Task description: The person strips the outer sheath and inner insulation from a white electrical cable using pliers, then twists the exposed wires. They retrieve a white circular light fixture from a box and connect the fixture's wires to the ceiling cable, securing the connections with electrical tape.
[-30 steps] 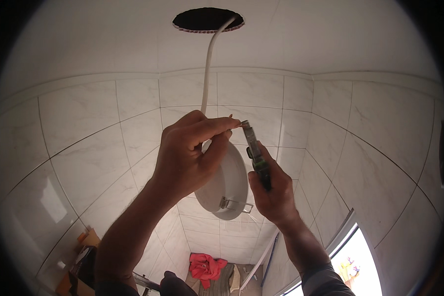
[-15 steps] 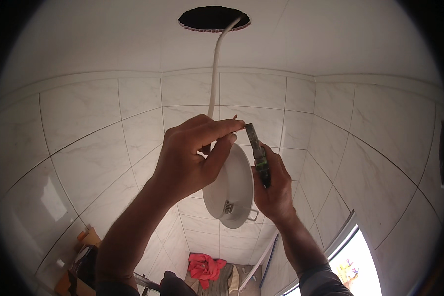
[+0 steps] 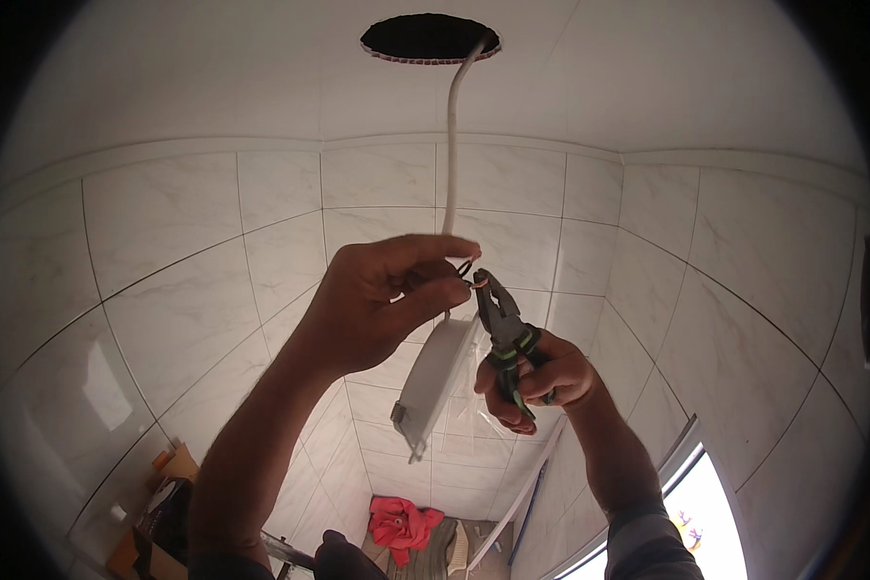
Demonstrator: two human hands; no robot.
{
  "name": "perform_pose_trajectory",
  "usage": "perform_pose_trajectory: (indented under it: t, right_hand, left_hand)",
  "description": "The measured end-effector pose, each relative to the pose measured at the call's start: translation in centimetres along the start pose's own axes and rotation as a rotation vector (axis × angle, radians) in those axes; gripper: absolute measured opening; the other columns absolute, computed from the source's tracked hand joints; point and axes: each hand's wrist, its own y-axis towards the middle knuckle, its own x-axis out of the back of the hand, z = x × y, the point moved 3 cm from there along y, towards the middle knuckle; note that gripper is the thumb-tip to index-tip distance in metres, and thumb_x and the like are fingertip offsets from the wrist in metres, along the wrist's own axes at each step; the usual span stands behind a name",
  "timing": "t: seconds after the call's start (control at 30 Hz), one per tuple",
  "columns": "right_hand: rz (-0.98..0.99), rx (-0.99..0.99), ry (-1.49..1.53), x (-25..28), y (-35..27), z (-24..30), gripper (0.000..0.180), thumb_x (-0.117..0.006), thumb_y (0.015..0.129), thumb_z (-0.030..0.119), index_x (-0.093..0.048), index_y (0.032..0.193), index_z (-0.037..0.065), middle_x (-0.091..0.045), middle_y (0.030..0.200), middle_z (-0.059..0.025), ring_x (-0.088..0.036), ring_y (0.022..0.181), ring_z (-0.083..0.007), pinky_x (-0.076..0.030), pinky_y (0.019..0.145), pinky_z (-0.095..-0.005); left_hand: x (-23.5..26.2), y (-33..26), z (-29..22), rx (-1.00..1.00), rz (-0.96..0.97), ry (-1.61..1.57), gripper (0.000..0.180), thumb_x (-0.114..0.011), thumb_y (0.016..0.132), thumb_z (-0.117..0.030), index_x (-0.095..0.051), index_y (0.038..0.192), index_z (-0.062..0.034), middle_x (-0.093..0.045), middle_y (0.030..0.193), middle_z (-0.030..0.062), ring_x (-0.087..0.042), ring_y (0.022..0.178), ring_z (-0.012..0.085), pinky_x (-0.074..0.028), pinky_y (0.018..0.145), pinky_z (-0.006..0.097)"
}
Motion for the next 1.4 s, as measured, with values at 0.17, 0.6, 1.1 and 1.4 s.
perform_pose_trajectory:
  t: [0.17, 0.6, 1.1, 1.4]
  right_hand:
    - [-0.017, 0.016, 0.005, 0.4, 0.7, -0.6, 0.058, -0.062, 0.082, 0.009, -0.055, 0.132, -0.019, -0.071, 0.091, -0.029, -0.073, 0.076, -0.0334, -0.051, 0.047, -0.0362]
    - [-0.925, 0.133, -0.997, -2.6, -0.7, -0.9, 0.07, -0.069, 0.093, 0.004, -0.039, 0.157, 0.003, -0.069, 0.125, -0.0181, -0.071, 0.114, -0.0319, -0.06, 0.087, -0.0359]
    - [-1.088, 0.365, -1.688, -3.5, 1.3, -0.6, 0.072, -0.068, 0.086, -0.001, -0.042, 0.153, -0.004, -0.064, 0.128, -0.0239, -0.063, 0.118, -0.0395, -0.051, 0.102, -0.0492]
    - [-0.968, 0.412, -1.446, -2.1, 1.5, -1.1, 0.053, -0.071, 0.086, 0.002, -0.054, 0.136, -0.001, -0.065, 0.111, -0.0179, -0.068, 0.095, -0.0329, -0.055, 0.082, -0.0442]
  left_hand:
    - [0.4, -0.2, 0.0, -0.014, 0.011, 0.036, 0.015, -0.072, 0.097, -0.005, -0.073, 0.11, 0.0022, -0.076, 0.094, 0.008, -0.073, 0.089, 0.0121, -0.06, 0.081, 0.028]
    - [-1.5, -0.5, -0.1, -0.108, -0.246, 0.281, 0.009, -0.074, 0.095, -0.007, -0.072, 0.102, -0.0007, -0.075, 0.088, 0.0032, -0.065, 0.075, 0.0046, -0.05, 0.065, 0.022]
    - [-2.0, -0.4, -0.1, -0.139, -0.262, 0.293, 0.009, -0.073, 0.097, -0.009, -0.072, 0.101, -0.001, -0.072, 0.08, 0.0011, -0.062, 0.068, 0.0031, -0.048, 0.061, 0.021]
    - [-2.0, -0.3, 0.2, -0.121, -0.258, 0.253, 0.009, -0.073, 0.097, -0.01, -0.073, 0.101, -0.0012, -0.072, 0.079, 0.0015, -0.061, 0.067, 0.0038, -0.048, 0.062, 0.022]
